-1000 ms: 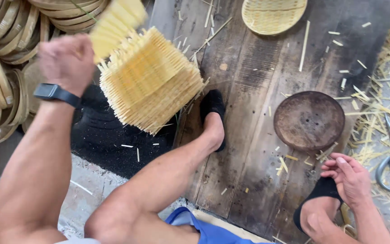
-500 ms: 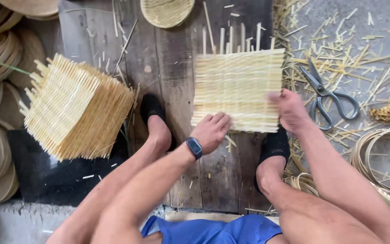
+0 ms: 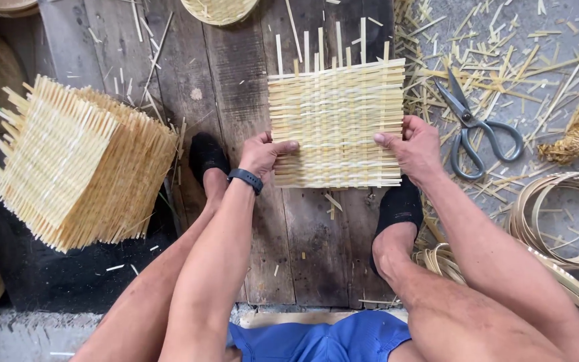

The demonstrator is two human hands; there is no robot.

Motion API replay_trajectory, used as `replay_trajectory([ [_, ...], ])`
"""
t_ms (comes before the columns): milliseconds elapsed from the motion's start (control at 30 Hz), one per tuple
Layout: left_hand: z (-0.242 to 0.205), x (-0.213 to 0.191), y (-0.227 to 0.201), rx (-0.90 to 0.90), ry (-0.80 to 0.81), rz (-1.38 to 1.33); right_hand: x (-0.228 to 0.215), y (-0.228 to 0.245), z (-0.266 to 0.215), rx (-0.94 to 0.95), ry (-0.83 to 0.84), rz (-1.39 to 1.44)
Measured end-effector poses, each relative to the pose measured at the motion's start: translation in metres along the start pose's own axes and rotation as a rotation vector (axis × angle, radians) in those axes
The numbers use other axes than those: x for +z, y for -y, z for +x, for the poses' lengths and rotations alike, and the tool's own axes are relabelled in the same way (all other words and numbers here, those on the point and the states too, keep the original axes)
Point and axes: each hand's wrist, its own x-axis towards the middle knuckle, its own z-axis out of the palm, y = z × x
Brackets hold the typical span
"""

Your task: Assembling and trimming woven bamboo lids using wood strips, circular frames, and scissors.

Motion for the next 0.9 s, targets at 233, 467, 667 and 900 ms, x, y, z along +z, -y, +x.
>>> replay_trajectory([
  [233,0.003,-0.002,0.004,0.054,-0.008,-0.037,0.002,0.001,-0.001,-0.018,-0.037,-0.031],
  [467,-0.009,-0.003,0.0,0.167,-0.138,0.145,-0.005,0.006,-0.007,-0.095,-0.124,-0.056],
  [667,-0.041,-0.005,0.011,0.456,-0.437,0.384,-0.184,-0.013,-0.085,-0.179,-0.53,-0.591],
  [900,-0.08,-0.017,-0.015,0.454,-0.405,0.255,-0.261,-0.072,-0.142,0.331,-0.305,-1.111],
])
